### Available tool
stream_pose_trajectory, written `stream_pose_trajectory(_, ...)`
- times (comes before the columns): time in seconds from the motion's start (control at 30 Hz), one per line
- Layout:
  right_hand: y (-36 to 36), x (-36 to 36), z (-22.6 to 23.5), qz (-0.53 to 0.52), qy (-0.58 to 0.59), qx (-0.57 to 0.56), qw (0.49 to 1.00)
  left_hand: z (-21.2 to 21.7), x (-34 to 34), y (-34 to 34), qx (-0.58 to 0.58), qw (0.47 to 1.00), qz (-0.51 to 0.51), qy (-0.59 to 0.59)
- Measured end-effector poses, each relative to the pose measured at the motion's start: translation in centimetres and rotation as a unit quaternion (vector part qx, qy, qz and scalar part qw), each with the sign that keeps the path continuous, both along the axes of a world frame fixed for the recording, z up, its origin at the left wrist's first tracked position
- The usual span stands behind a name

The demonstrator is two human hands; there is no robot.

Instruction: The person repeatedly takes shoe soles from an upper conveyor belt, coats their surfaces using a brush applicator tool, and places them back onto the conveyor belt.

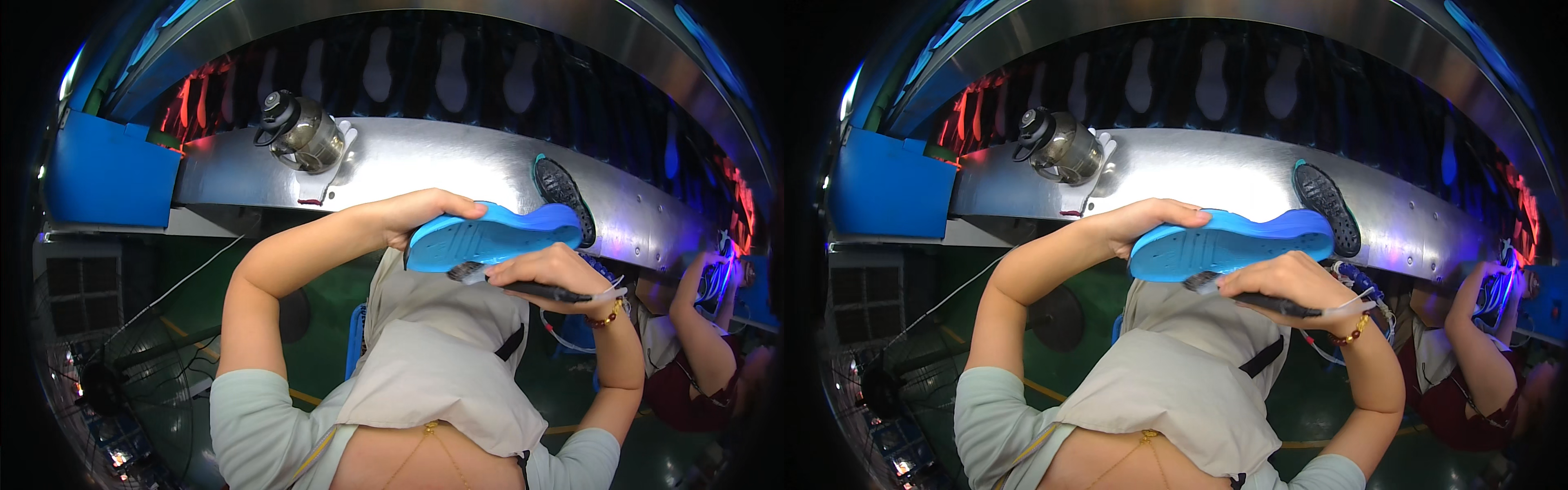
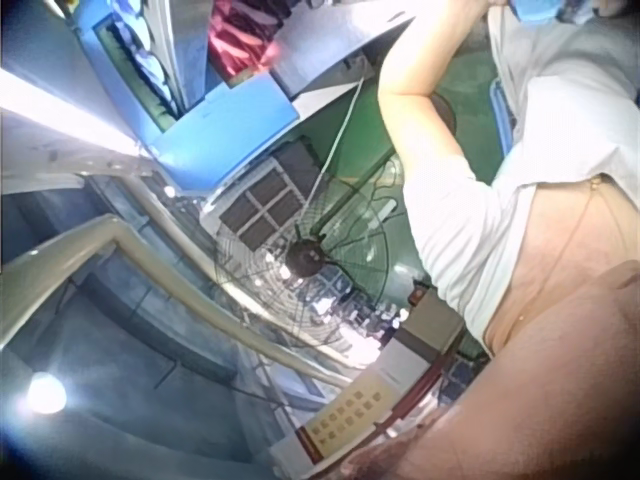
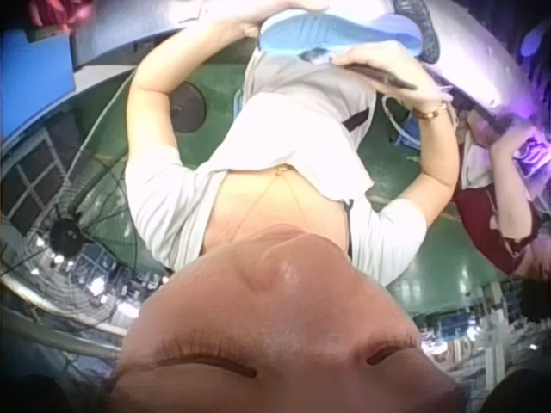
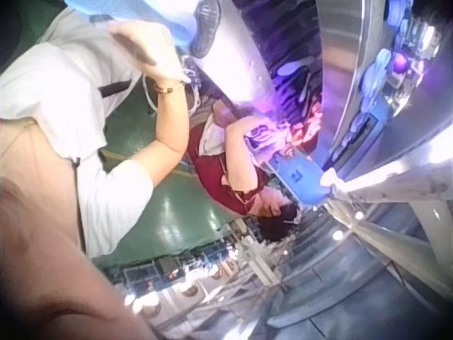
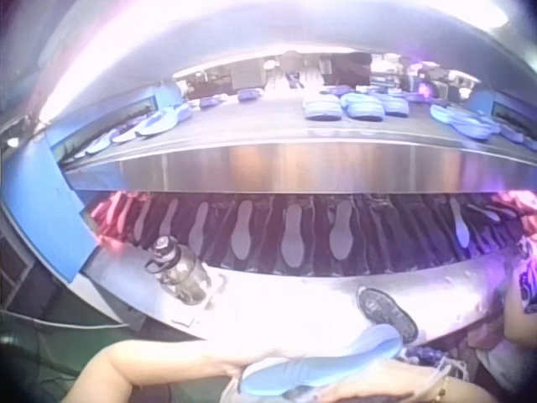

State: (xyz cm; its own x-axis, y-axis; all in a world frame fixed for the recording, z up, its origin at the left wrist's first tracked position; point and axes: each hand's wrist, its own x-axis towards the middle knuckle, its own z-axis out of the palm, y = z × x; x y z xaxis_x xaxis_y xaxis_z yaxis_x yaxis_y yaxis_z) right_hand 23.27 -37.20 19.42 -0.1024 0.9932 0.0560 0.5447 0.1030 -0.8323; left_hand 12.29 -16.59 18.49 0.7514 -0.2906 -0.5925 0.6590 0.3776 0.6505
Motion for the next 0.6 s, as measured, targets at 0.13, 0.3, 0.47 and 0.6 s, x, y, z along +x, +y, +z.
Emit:
stream_pose_trajectory(0.13,-0.8,1.5,1.1,0.005,0.010,0.019,1.000,-0.8,-0.6,0.3,-0.017,1.000,0.018,0.008)
stream_pose_trajectory(0.3,-1.1,2.8,0.7,-0.015,-0.024,0.004,1.000,-0.7,-0.8,0.6,0.015,1.000,0.017,-0.012)
stream_pose_trajectory(0.47,-0.9,4.2,1.4,-0.075,0.042,0.059,0.994,0.2,-1.1,0.9,0.053,0.997,0.037,-0.035)
stream_pose_trajectory(0.6,-1.7,5.1,-1.2,-0.091,0.036,0.026,0.995,0.8,-0.7,1.3,0.084,0.994,0.020,-0.070)
